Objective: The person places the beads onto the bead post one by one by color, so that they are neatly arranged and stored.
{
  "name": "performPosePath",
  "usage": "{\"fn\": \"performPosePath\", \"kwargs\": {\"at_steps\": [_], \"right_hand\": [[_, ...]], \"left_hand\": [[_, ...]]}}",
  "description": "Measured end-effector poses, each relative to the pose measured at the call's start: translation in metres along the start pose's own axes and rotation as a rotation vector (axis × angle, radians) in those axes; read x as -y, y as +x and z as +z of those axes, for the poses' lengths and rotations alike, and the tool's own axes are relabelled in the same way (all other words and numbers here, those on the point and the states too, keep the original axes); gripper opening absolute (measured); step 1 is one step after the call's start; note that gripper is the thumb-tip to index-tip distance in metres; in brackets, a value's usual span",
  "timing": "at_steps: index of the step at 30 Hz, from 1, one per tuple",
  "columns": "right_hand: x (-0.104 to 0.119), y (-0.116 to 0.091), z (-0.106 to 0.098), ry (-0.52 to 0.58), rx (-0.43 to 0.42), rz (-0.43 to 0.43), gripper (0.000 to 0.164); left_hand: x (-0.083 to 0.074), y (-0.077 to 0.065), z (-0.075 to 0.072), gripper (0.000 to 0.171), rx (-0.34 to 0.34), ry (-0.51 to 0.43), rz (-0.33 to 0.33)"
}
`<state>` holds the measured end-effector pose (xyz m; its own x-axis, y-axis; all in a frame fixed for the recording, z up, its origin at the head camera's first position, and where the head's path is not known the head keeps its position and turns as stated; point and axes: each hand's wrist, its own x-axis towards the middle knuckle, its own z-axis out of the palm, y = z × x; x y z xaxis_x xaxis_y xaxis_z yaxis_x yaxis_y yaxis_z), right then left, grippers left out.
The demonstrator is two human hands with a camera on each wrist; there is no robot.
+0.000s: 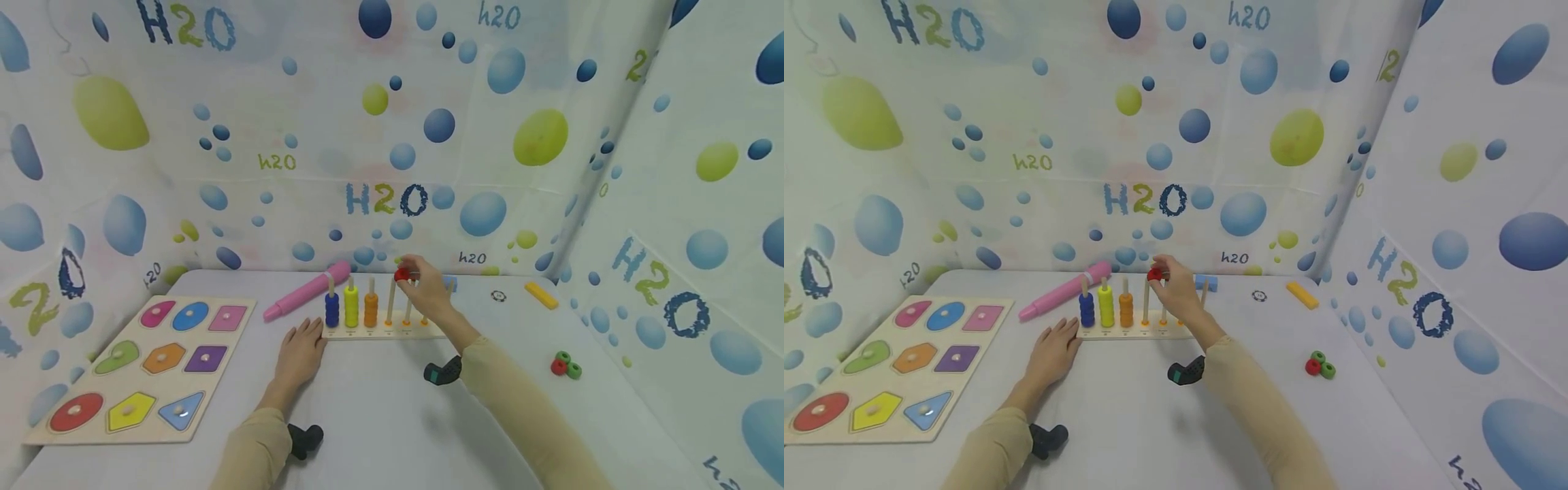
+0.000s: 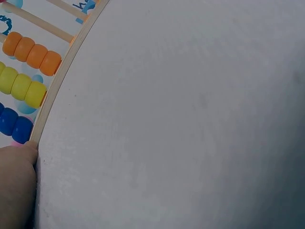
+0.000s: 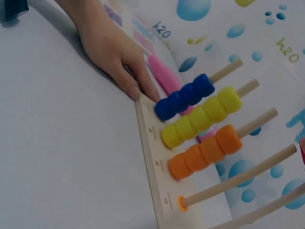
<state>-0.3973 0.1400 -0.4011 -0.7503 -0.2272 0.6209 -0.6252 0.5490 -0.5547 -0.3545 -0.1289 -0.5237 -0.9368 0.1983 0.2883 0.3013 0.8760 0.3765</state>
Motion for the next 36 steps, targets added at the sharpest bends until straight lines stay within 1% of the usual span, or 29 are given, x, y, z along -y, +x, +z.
{"fn": "performPosePath", "kwargs": {"at_steps": [3,8,13,17,21,24,27,29,33,36], "right_hand": [[0.004,0.003,0.007,-0.007,0.026,0.007,0.041],[0.006,0.005,0.011,-0.015,0.027,0.011,0.042],[0.006,0.005,0.011,-0.016,0.019,0.025,0.043],[0.004,0.004,0.009,-0.021,0.010,0.044,0.042],[0.000,0.003,0.003,0.019,-0.011,0.048,0.042],[-0.007,0.000,-0.005,0.041,-0.040,0.050,0.041],[-0.013,-0.006,-0.013,0.041,-0.088,0.062,0.039],[-0.019,-0.011,-0.020,0.053,-0.135,0.072,0.037],[-0.032,-0.025,-0.034,0.095,-0.231,0.086,0.034],[-0.042,-0.037,-0.046,0.102,-0.280,0.095,0.031]], "left_hand": [[-0.001,-0.001,-0.001,0.046,0.004,0.001,0.000],[-0.001,0.000,-0.001,0.046,0.011,0.005,-0.002],[0.000,0.001,-0.002,0.046,0.006,0.005,0.002],[0.000,0.002,-0.002,0.046,0.015,0.002,-0.002],[0.001,0.003,-0.003,0.046,0.021,-0.005,-0.006],[0.002,0.004,-0.002,0.046,0.014,-0.004,-0.005],[0.003,0.005,-0.002,0.046,0.011,0.002,-0.003],[0.004,0.006,-0.001,0.046,0.014,0.007,-0.001],[0.004,0.006,-0.001,0.046,0.024,0.005,0.005],[0.004,0.006,-0.001,0.046,0.021,-0.001,0.009]]}}
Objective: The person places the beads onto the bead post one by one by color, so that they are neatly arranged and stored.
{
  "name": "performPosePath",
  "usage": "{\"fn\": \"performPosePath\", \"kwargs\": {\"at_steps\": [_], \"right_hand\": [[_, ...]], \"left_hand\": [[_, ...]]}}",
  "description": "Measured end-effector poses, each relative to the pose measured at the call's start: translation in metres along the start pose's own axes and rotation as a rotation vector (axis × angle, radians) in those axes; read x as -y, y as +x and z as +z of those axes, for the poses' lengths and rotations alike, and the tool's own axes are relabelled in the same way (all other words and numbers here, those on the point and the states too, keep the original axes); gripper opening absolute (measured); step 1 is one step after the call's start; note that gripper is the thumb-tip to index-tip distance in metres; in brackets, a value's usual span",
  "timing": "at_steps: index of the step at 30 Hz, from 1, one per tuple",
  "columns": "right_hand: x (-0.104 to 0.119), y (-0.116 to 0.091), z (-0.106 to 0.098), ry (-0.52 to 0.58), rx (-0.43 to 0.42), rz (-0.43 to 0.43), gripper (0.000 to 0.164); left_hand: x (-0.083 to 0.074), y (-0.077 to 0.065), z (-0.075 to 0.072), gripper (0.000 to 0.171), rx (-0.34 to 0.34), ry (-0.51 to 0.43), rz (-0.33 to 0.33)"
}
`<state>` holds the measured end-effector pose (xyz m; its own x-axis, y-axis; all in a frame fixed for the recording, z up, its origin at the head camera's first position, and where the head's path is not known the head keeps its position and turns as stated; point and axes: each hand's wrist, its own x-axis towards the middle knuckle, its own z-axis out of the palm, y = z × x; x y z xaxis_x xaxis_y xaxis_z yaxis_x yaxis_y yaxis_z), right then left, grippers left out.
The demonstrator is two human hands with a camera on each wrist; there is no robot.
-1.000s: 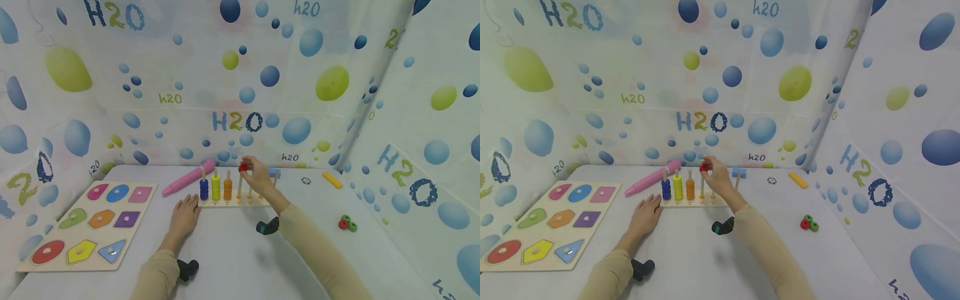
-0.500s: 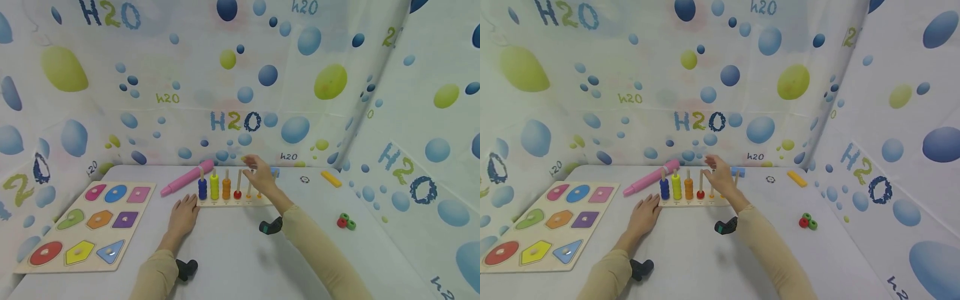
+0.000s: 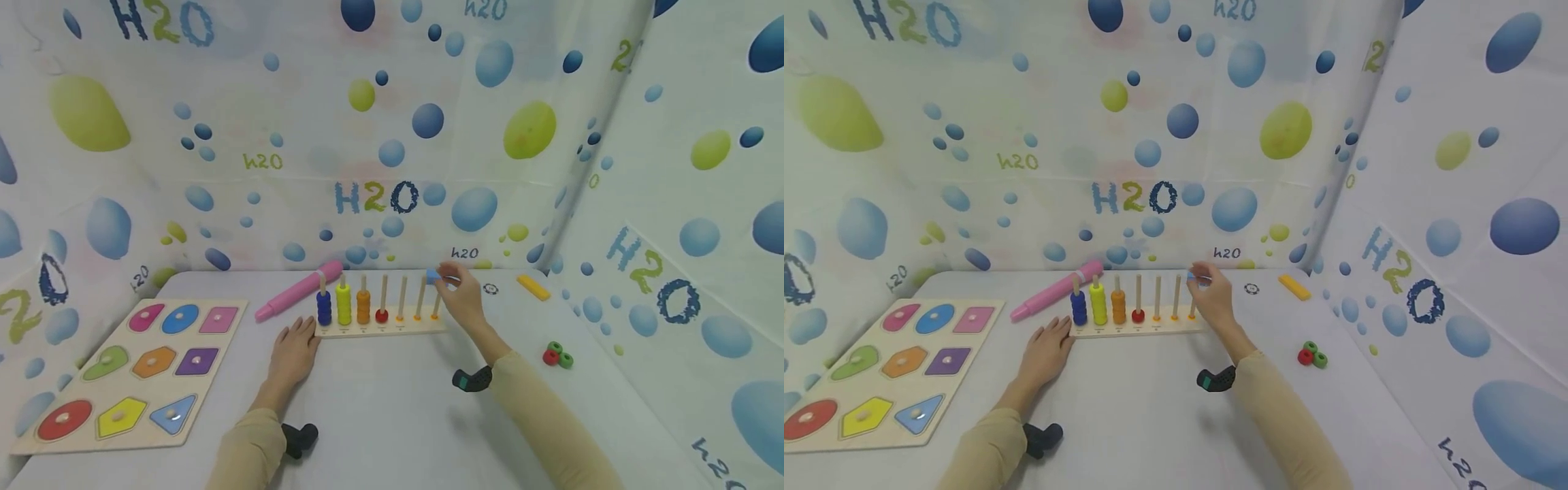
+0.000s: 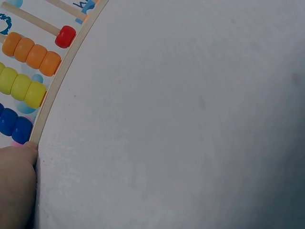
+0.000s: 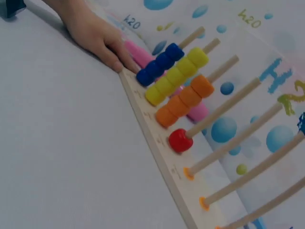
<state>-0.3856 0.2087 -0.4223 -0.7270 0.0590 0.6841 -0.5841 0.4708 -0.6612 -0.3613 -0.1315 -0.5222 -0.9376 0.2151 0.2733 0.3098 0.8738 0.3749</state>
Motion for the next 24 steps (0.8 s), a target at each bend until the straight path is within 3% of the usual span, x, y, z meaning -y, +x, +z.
{"fn": "performPosePath", "kwargs": {"at_steps": [9,18,24], "right_hand": [[-0.026,-0.030,-0.057,-0.158,-0.052,0.085,0.030],[-0.057,-0.073,-0.116,-0.312,-0.006,0.199,0.030],[-0.067,-0.099,-0.151,-0.434,-0.026,0.233,0.029]], "left_hand": [[-0.001,-0.001,-0.004,0.046,0.003,-0.006,-0.006],[-0.001,-0.001,-0.004,0.046,0.006,-0.005,0.000],[-0.003,-0.001,-0.005,0.045,-0.006,-0.030,0.011]]}}
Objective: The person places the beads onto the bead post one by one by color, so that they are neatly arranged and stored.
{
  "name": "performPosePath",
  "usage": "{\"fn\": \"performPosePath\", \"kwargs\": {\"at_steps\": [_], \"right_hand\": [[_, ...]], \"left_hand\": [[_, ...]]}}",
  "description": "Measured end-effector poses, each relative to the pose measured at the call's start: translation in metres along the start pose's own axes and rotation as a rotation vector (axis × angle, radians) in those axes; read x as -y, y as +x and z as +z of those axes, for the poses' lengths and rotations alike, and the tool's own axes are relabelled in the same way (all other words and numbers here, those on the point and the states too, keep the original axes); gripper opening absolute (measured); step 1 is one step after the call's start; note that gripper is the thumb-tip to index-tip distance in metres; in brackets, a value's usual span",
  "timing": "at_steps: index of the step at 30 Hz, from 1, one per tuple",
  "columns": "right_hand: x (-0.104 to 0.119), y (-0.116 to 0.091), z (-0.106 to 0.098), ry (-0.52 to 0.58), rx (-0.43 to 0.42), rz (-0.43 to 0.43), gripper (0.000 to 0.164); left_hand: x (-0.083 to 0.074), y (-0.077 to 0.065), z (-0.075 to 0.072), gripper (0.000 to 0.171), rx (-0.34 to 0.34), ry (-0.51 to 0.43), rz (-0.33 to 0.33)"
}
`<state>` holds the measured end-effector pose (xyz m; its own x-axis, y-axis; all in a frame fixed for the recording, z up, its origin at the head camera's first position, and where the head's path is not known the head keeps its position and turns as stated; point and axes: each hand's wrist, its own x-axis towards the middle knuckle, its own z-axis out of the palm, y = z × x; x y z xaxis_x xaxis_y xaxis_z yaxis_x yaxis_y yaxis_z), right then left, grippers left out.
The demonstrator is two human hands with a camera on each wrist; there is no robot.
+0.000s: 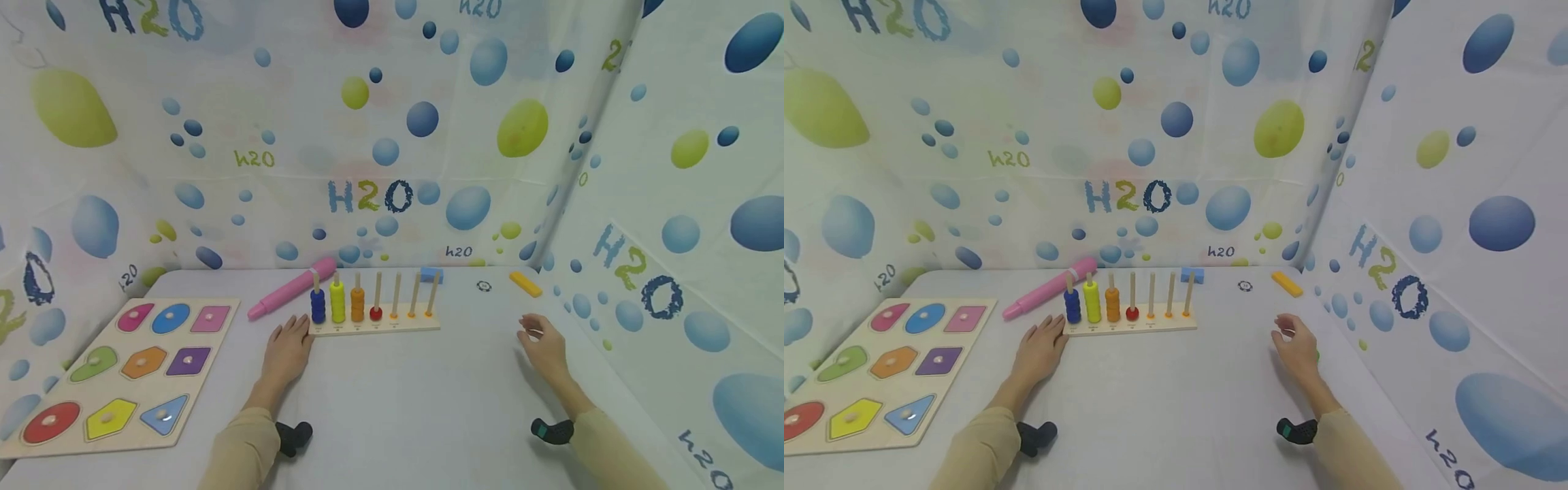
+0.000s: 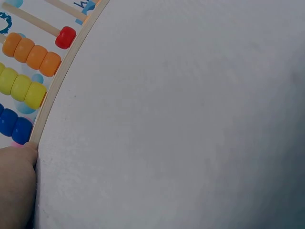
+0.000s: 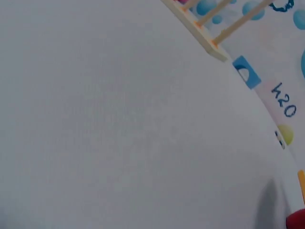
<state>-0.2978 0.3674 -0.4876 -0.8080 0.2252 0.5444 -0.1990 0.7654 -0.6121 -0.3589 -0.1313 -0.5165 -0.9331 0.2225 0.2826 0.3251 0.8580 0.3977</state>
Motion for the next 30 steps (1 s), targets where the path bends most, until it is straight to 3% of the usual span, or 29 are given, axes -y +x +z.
{"fn": "performPosePath", "kwargs": {"at_steps": [9,18,25,30], "right_hand": [[-0.020,-0.014,-0.026,-0.061,0.028,0.008,0.029],[-0.035,-0.021,-0.028,-0.212,0.129,-0.161,0.031],[-0.038,-0.021,-0.030,-0.272,0.184,-0.125,0.028],[-0.038,-0.020,-0.030,-0.247,0.161,-0.119,0.028]], "left_hand": [[0.002,0.001,-0.006,0.045,-0.009,0.016,-0.005],[0.005,0.002,0.002,0.046,0.006,0.009,-0.008],[0.001,0.001,0.003,0.046,0.013,0.008,-0.013],[-0.001,-0.001,0.001,0.046,0.011,0.013,-0.013]]}}
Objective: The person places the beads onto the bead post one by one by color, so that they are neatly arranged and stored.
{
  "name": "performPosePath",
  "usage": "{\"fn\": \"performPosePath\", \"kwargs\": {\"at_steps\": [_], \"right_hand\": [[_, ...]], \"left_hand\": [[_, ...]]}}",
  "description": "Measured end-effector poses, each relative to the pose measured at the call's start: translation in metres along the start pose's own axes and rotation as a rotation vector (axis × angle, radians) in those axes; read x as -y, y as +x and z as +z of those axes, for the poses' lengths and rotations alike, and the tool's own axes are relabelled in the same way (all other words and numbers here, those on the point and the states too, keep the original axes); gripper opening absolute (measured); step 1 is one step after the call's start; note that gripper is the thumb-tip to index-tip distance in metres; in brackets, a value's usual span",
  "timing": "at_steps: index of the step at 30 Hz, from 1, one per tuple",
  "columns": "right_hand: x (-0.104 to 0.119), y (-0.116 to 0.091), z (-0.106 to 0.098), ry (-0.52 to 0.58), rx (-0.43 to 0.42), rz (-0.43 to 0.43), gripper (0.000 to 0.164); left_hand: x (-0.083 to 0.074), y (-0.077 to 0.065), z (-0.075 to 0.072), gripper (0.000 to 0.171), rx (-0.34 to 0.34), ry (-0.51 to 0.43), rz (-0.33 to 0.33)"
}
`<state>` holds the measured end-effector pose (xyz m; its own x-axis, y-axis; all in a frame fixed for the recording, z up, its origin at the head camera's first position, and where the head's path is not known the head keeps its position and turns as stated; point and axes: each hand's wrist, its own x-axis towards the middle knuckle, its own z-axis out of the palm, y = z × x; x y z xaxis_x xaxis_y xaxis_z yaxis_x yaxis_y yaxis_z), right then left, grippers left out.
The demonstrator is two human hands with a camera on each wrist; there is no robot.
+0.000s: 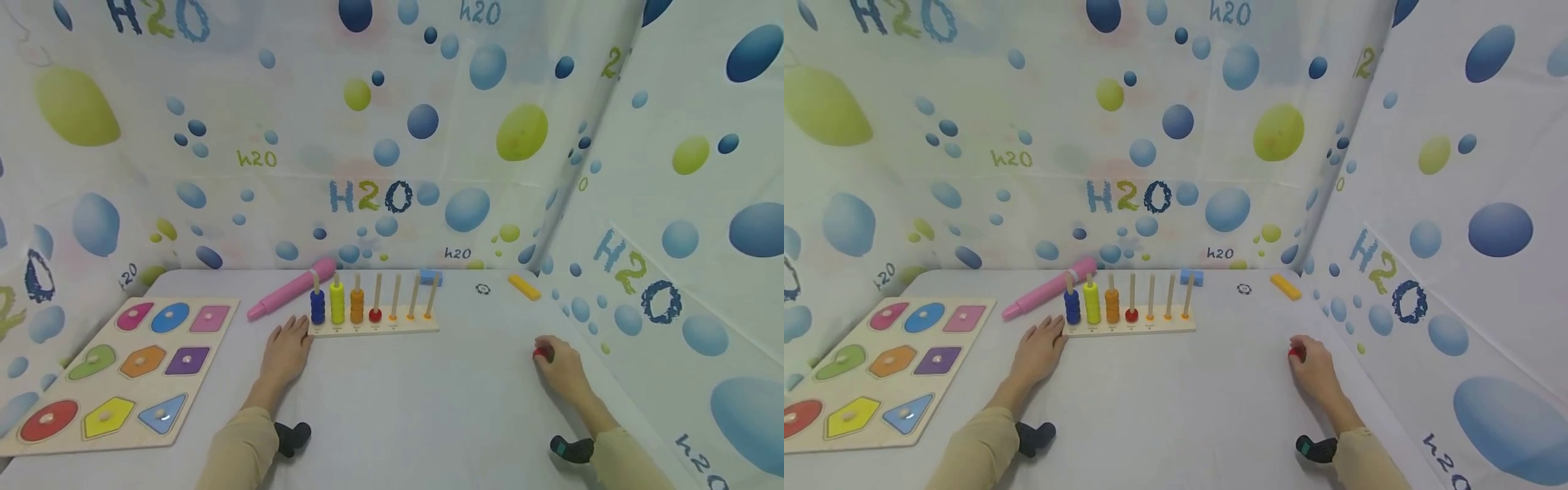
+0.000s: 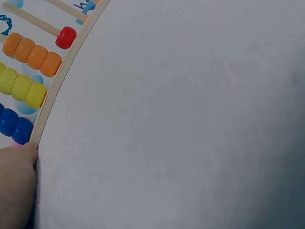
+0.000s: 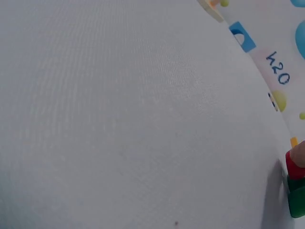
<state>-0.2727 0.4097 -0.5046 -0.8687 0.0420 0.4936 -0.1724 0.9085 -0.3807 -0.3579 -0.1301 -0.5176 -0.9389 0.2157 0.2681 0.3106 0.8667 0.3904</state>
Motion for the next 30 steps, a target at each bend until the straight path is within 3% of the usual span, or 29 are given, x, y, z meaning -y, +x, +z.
{"fn": "performPosePath", "kwargs": {"at_steps": [6,16,24,30], "right_hand": [[0.009,0.012,0.002,0.061,-0.057,-0.005,0.031],[0.036,0.047,0.015,0.154,-0.060,-0.069,0.034],[0.091,0.089,0.022,0.272,-0.108,-0.149,0.037],[0.137,0.118,0.032,0.335,-0.139,-0.255,0.037]], "left_hand": [[0.001,-0.002,-0.001,0.045,-0.019,0.001,0.000],[0.004,-0.001,0.003,0.046,-0.005,-0.001,-0.008],[0.003,0.001,0.004,0.045,-0.015,0.007,0.006],[0.004,0.001,0.004,0.045,-0.018,0.001,0.006]]}}
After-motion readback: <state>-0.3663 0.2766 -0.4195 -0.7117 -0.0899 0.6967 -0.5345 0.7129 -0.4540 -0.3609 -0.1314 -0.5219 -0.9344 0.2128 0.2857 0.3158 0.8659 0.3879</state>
